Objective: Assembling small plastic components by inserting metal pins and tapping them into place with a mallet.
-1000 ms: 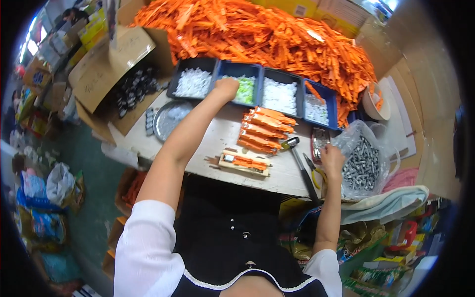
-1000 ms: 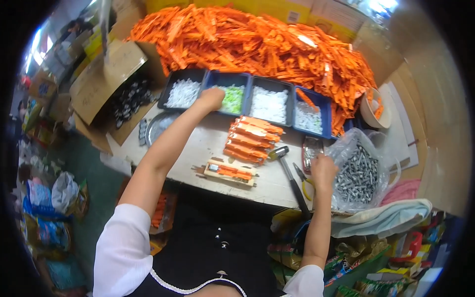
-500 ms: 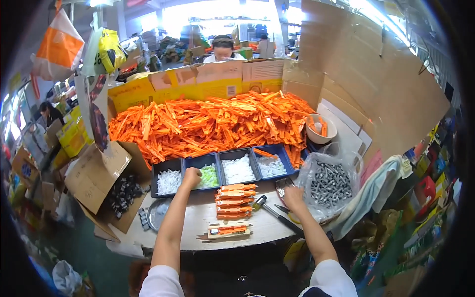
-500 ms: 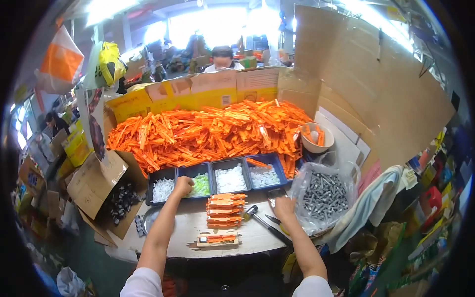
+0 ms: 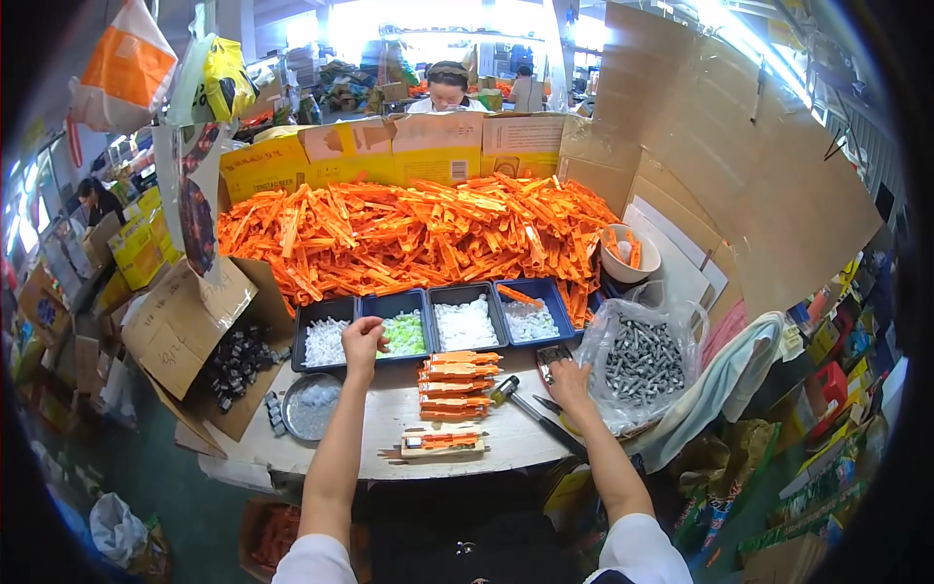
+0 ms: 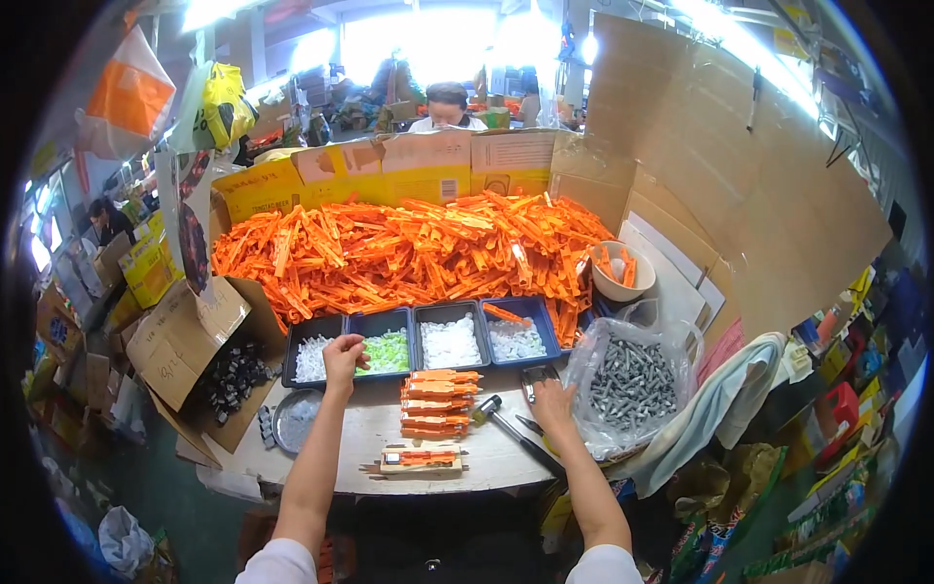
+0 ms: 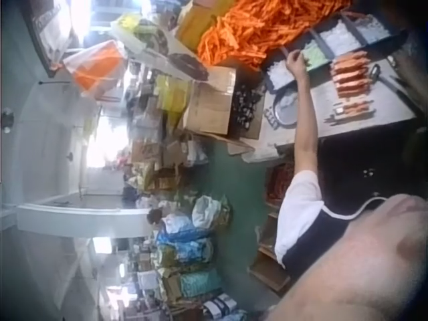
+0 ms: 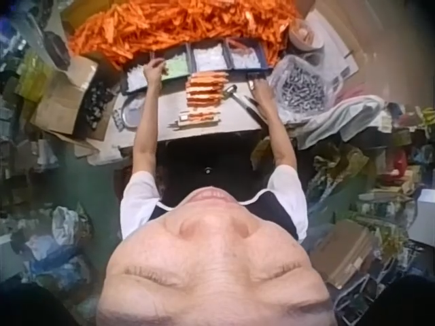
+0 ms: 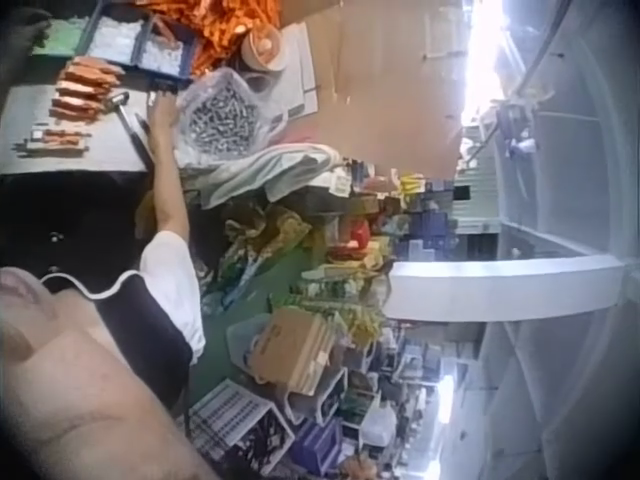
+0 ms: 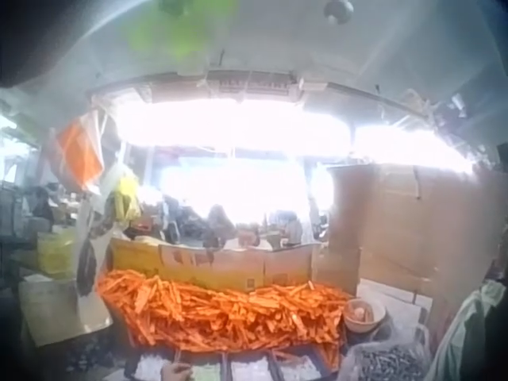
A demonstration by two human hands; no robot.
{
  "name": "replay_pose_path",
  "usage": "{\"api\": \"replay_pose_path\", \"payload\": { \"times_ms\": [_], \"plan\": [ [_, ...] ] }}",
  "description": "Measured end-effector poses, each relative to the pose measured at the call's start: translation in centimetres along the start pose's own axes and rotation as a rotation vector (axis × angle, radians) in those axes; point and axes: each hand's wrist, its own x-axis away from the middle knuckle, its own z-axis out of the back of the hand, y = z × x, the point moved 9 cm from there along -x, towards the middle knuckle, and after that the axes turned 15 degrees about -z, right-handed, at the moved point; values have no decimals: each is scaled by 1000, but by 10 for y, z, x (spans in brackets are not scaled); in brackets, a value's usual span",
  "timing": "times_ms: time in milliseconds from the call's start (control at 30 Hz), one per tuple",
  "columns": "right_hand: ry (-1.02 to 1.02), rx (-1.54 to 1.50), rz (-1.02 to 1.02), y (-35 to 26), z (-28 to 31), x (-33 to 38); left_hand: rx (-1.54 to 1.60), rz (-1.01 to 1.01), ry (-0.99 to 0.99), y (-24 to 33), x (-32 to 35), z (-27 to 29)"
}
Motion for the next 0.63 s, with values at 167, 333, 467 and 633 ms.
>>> {"api": "replay_pose_path", "payload": {
  "times_ms": [167,333,467,633],
  "plan": [
    [0,-5,39,-5,5,0,340,102,91,30,51,-4],
    [26,-75,10,-2,14,-3,374,119,17,35,98,-15],
    [77,-159,-2,7,11,-5,428,229,14,29,133,-19],
    [89,-414,-17,-3,32,-2,521,347,56,14,166,-3]
  ]
}}
